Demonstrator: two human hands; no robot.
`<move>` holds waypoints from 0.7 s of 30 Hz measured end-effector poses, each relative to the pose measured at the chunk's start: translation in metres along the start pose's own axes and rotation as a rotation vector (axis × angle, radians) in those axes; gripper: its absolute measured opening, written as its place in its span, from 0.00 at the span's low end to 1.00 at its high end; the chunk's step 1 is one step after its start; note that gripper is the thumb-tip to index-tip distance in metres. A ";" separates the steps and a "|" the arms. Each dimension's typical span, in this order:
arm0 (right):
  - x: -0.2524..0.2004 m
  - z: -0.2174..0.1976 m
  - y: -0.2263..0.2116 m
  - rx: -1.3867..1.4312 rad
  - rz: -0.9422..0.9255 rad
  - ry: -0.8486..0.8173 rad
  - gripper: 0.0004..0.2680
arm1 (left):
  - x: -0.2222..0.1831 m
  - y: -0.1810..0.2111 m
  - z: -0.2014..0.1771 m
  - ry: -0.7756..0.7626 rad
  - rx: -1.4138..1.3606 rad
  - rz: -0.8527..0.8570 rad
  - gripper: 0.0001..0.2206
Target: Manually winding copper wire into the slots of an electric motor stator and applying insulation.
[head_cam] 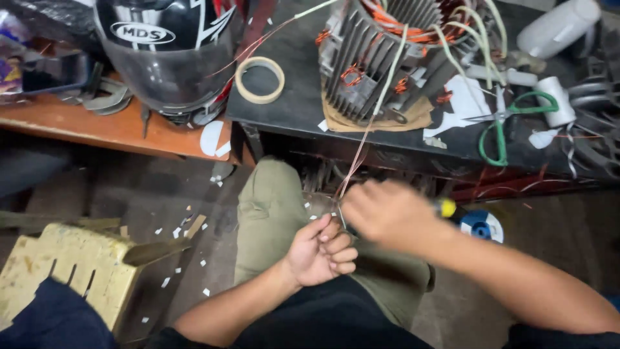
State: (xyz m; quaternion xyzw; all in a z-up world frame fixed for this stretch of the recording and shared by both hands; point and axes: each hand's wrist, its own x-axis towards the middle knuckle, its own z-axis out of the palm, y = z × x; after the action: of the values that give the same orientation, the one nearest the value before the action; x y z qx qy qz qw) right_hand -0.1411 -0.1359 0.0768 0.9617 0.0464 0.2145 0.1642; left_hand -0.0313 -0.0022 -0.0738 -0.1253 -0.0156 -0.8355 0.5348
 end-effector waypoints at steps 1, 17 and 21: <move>-0.006 0.008 0.022 0.005 0.006 -0.002 0.07 | -0.001 0.001 0.004 0.006 -0.004 -0.002 0.19; -0.001 0.076 -0.008 1.994 1.100 0.819 0.09 | -0.001 0.047 0.117 -0.461 0.720 0.364 0.32; 0.015 0.054 0.001 2.200 0.989 0.761 0.07 | 0.002 0.074 0.152 -0.352 0.941 0.590 0.40</move>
State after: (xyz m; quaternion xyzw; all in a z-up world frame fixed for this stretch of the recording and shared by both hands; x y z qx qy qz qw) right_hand -0.1040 -0.1505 0.0368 0.3815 -0.1197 0.3634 -0.8414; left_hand 0.0633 -0.0115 0.0656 -0.0102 -0.4384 -0.5210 0.7323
